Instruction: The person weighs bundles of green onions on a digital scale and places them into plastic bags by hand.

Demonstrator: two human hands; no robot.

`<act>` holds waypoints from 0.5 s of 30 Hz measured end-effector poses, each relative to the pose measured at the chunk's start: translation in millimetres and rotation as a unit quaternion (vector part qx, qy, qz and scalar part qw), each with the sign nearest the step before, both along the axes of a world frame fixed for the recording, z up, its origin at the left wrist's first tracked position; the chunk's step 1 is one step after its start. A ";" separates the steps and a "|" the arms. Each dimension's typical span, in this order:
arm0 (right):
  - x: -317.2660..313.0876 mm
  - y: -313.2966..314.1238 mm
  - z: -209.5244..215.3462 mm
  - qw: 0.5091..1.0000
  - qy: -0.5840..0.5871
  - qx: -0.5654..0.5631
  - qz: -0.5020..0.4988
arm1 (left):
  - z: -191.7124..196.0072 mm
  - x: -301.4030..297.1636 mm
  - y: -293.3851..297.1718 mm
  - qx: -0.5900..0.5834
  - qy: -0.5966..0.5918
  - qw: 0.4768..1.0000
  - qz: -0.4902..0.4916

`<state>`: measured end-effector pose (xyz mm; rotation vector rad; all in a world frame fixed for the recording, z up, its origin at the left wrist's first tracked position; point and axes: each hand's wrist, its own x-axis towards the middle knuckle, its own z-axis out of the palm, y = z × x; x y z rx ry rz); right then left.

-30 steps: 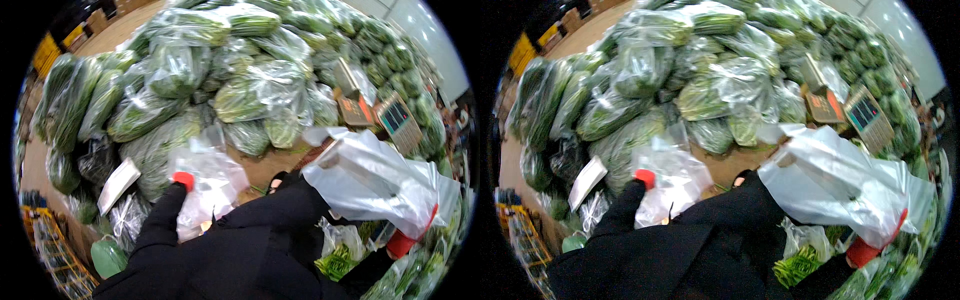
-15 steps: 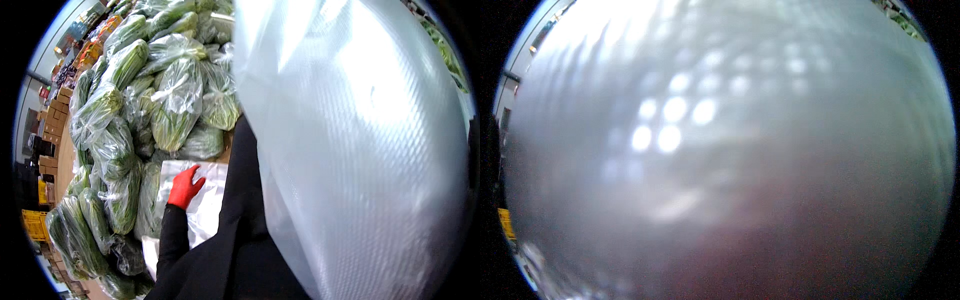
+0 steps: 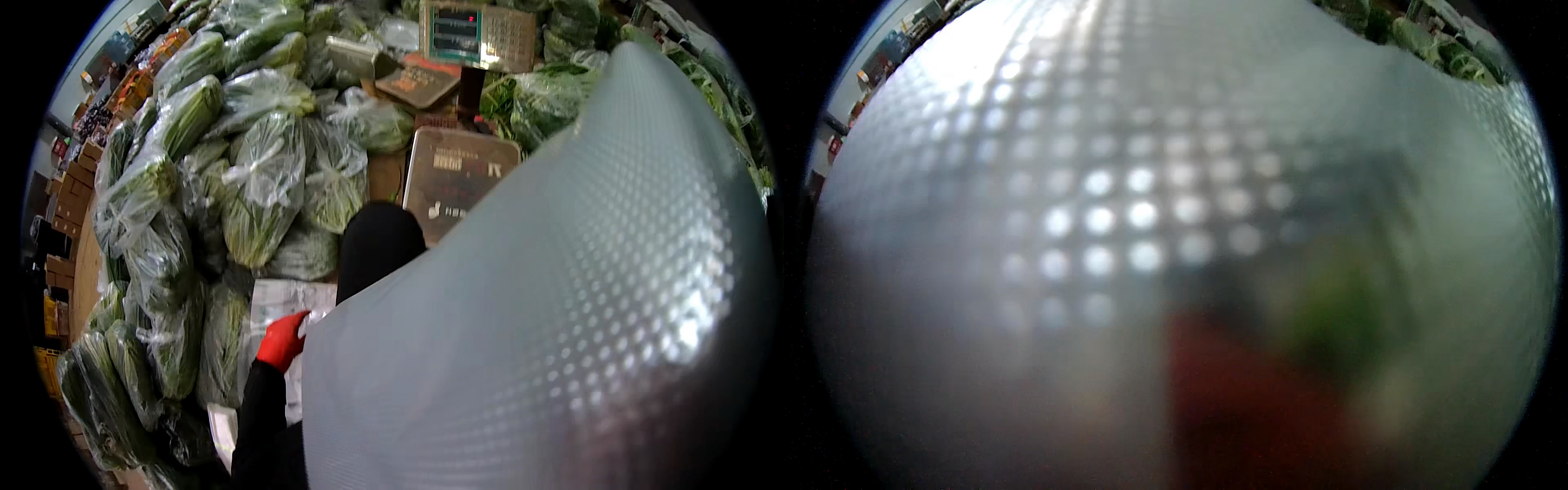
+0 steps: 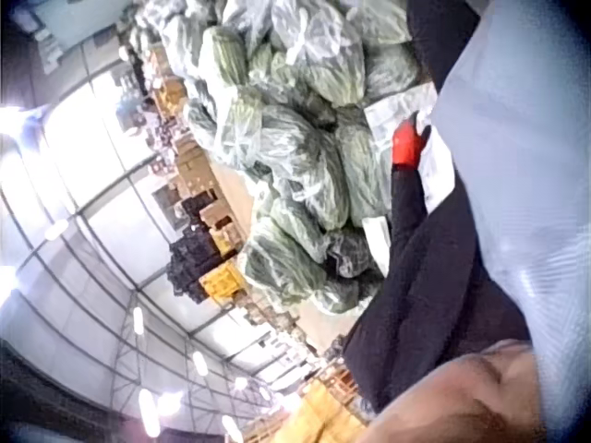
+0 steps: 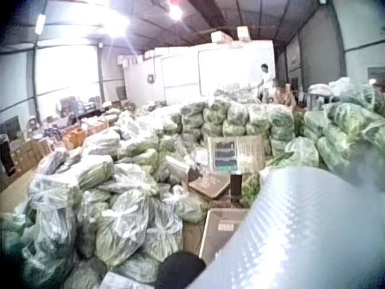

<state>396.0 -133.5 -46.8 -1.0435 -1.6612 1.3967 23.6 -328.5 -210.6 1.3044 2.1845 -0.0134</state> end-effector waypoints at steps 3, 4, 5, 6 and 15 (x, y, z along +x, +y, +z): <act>6.8 -14.0 -0.8 1.000 -0.007 -0.007 0.009 | 1.9 -2.2 -13.3 0.016 0.008 1.000 0.012; 8.4 -19.2 -4.3 1.000 -0.021 -0.019 0.000 | 0.2 2.3 -7.4 0.031 -0.003 1.000 -0.002; 9.1 -19.3 -5.1 0.999 -0.034 -0.021 -0.010 | 2.6 8.4 -5.2 0.036 -0.018 0.999 -0.010; 12.8 -21.2 -5.1 0.999 -0.043 -0.025 -0.018 | 8.2 14.4 -3.3 0.043 -0.029 0.999 -0.009; 19.2 -28.1 -1.0 0.999 -0.046 -0.014 -0.019 | 14.4 7.0 0.5 0.124 -0.022 0.992 0.001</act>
